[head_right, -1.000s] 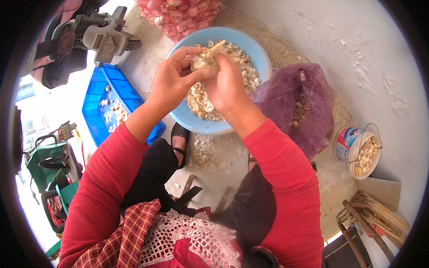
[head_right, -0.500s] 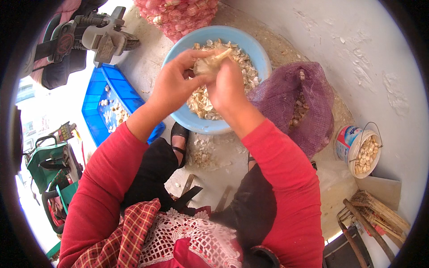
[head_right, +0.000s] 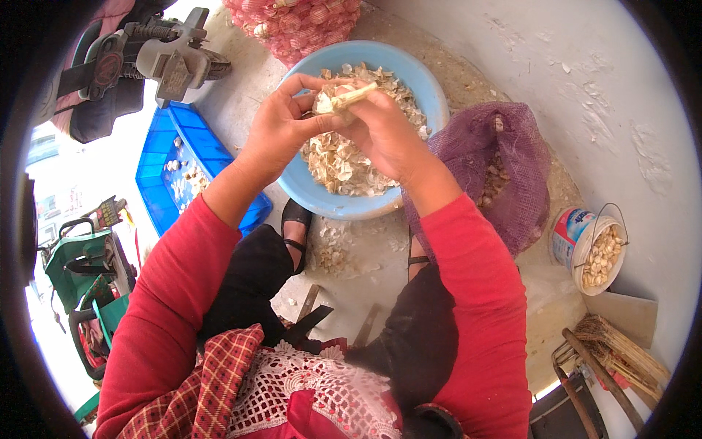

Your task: The person sits on the floor and peels garlic cloves by hand, separating the skins and placing the peeled cloves into a blue basin. The person repeatedly picks up garlic from a mesh bag and a blue tray, peels each clove, and discards the skins into the basin.

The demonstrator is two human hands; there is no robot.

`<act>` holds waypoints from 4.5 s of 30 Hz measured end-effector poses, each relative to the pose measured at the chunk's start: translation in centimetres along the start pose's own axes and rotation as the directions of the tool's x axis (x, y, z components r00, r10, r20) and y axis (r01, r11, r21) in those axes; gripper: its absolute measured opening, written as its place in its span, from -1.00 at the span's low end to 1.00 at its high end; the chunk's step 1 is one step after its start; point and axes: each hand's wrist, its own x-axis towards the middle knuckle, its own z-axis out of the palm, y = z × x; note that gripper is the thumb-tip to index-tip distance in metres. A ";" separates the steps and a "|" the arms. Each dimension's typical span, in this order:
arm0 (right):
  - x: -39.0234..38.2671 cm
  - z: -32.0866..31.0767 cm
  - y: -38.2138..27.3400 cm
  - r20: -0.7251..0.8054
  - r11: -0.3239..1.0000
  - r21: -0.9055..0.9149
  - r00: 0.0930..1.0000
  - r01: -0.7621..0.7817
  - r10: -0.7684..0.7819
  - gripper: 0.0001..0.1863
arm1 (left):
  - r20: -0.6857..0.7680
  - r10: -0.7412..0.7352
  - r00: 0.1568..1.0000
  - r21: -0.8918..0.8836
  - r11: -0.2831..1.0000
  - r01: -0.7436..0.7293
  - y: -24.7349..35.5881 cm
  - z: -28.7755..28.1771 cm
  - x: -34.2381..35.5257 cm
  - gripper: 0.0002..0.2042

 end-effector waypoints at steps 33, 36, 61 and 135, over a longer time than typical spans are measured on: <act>0.4 0.3 -0.9 -0.112 0.959 -0.280 0.991 0.043 -0.077 -0.74 | 0.063 0.142 0.988 -0.041 0.989 -0.140 0.3 -0.6 0.2 -0.66; 0.5 0.2 -1.1 -0.113 0.948 -0.313 0.990 0.050 -0.090 -0.75 | 0.080 0.140 0.987 -0.160 0.979 -0.126 0.0 -0.5 0.4 -0.67; 0.9 -0.8 1.1 -0.177 0.991 -0.050 0.975 0.124 -0.131 -0.77 | 0.072 0.108 0.992 0.227 0.966 -0.122 0.7 -0.5 -0.1 -0.41; 0.3 -0.2 -0.3 -0.246 0.995 0.000 0.964 0.101 -0.098 -0.81 | -0.016 0.432 0.902 0.364 0.843 -0.397 0.6 1.6 0.2 -0.52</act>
